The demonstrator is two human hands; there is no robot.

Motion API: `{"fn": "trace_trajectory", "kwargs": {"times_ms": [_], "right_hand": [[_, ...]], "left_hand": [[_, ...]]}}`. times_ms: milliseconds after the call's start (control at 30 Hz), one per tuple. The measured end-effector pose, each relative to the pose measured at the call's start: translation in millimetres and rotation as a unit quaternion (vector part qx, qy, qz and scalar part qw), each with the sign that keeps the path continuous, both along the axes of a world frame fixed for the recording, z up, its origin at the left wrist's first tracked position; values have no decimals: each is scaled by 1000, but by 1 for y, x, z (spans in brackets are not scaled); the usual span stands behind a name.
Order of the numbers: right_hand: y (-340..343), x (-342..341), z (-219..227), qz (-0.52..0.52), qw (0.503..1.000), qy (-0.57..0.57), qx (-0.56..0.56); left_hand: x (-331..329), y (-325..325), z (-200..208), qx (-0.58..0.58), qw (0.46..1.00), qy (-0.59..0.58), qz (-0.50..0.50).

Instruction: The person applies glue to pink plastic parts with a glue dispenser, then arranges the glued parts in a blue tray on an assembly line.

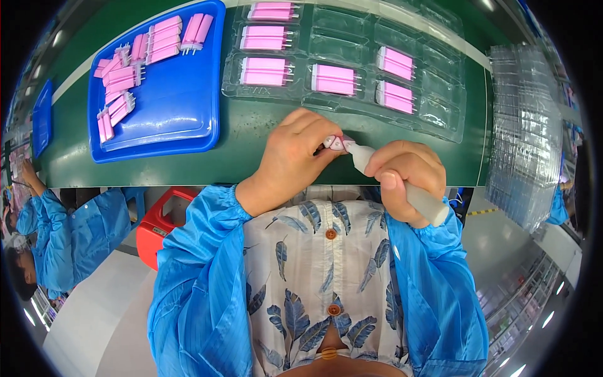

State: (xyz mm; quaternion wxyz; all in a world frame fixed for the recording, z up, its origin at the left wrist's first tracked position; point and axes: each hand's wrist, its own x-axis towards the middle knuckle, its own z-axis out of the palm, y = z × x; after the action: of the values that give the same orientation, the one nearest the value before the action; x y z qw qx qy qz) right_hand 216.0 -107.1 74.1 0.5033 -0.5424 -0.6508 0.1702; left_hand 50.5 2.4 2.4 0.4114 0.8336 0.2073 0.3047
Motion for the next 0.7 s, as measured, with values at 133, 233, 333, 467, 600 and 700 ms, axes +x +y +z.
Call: {"fn": "trace_trajectory", "kwargs": {"times_ms": [133, 233, 333, 467, 600, 700], "right_hand": [[8, -1, -1, 7, 1000, -3, -14], [12, 0, -2, 18, 999, 7, -34], [11, 1, -1, 14, 999, -1, -40], [-4, -8, 9, -3, 1000, -19, 6], [-2, -11, 5, 3, 1000, -10, -15], [-1, -18, 1, -14, 1000, 3, -16]], "left_hand": [[-1, 1, 2, 5, 1000, 2, -2], [-2, 1, 7, 10, 1000, -1, -5], [-6, -1, 15, -138, 990, -7, 9], [-11, -1, 6, 36, 999, -12, -12], [-14, -3, 4, 38, 999, -13, -12], [-13, -2, 3, 43, 999, -23, -9]]}}
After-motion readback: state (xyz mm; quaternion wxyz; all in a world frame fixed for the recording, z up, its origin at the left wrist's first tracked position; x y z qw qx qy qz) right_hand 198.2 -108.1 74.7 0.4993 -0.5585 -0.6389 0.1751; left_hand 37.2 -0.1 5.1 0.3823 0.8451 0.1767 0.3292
